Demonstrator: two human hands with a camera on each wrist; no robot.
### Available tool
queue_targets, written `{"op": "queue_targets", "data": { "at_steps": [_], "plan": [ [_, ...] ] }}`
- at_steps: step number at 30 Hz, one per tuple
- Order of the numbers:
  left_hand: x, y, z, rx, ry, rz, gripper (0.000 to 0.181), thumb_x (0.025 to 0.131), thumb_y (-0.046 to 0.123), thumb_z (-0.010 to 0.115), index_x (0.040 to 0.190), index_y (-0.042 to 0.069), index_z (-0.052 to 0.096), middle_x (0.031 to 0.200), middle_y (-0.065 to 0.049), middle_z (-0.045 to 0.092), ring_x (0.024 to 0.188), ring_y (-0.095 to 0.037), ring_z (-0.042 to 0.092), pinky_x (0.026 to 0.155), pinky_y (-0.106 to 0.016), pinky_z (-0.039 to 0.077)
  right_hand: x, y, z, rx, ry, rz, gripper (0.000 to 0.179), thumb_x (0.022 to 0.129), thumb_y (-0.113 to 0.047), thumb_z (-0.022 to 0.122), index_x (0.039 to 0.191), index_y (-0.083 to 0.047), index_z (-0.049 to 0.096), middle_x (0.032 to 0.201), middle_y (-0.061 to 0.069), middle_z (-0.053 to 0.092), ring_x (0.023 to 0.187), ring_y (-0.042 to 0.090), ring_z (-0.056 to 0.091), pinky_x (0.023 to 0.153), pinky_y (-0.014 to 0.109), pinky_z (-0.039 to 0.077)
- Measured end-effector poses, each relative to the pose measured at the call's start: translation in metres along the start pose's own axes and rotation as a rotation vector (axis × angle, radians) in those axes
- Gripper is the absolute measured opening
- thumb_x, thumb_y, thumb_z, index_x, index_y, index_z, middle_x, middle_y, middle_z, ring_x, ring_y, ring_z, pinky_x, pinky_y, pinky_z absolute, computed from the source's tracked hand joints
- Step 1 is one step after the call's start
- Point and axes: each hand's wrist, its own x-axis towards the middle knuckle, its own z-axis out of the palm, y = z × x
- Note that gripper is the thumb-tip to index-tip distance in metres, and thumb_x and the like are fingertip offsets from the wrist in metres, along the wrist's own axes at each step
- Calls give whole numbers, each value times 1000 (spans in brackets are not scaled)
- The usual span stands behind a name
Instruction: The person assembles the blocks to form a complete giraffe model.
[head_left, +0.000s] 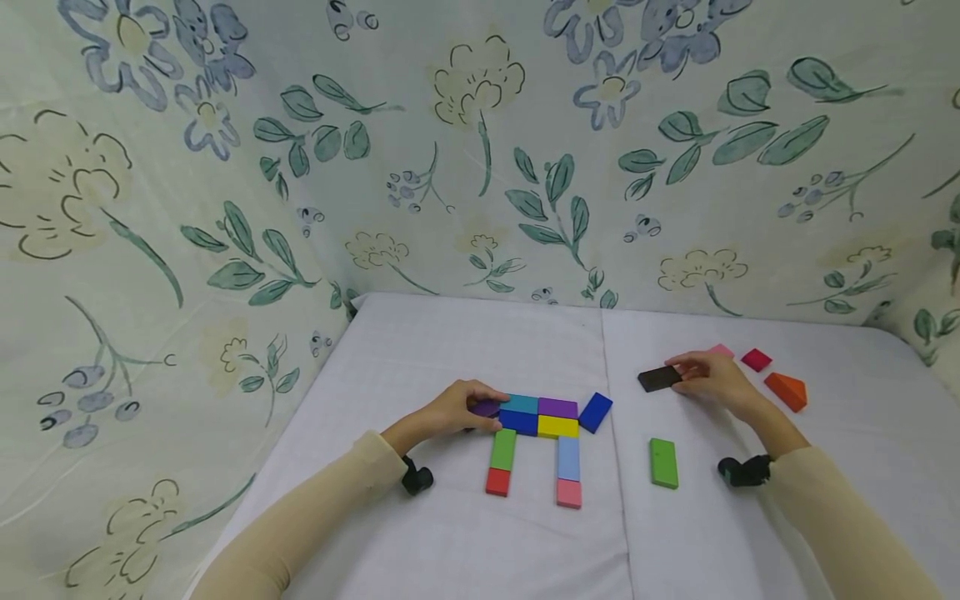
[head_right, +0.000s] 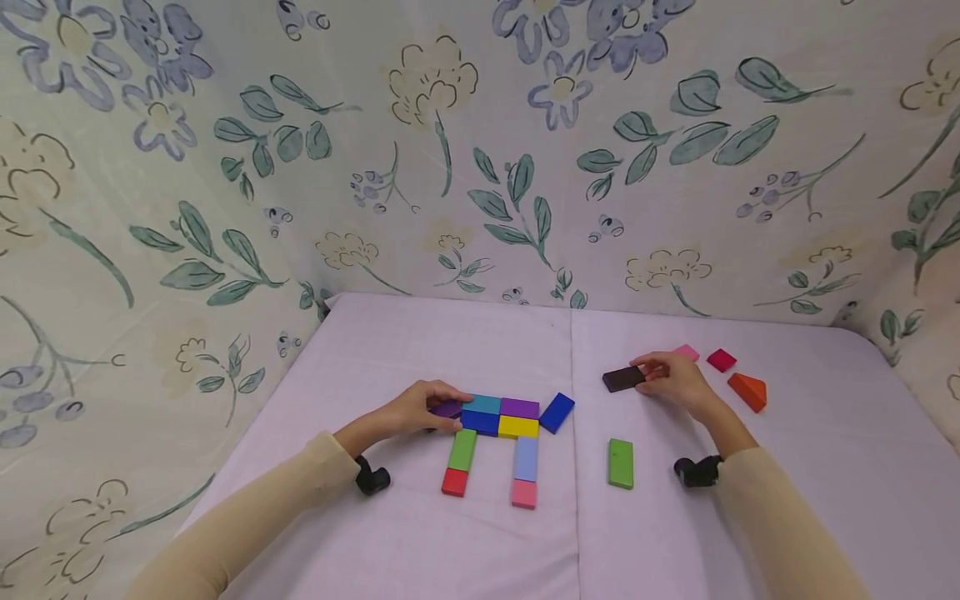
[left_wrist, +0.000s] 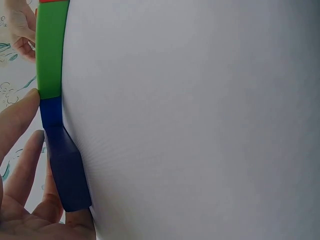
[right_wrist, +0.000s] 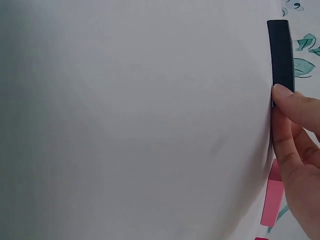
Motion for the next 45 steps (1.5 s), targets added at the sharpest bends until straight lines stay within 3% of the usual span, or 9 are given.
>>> {"op": "queue_targets", "data": {
  "at_steps": [5,17,33,45],
  "plan": [
    [2,-2,0,4,1,7,40,86,20,81,125,20,72,127,1,63,115,-18,53,103,-38,43,3,-4,2,-18,-6,-4,42,88,-1,74,128,2,62,118,26,59,106,41,56,80,26,53],
    [2,-4,0,-11,0,8,40,86,20,81,125,19,72,126,1,63,115,-19,53,104,-40,42,10,-18,10,-1,-55,-55,38,89,3,70,126,1,64,118,25,60,104,39,58,77,20,52],
    [0,0,-1,-6,-8,3,41,87,20,81,126,19,71,127,1,63,115,-19,52,104,-39,42,21,-35,21,-18,-165,-141,36,89,6,69,123,-2,68,113,18,62,106,37,60,90,47,53],
    [0,0,-1,0,-9,0,41,87,20,81,126,20,71,127,1,63,115,-18,53,103,-38,43,26,-43,28,-3,-213,-184,35,89,8,68,123,-2,68,118,21,63,105,37,61,91,50,52]
  ]
}}
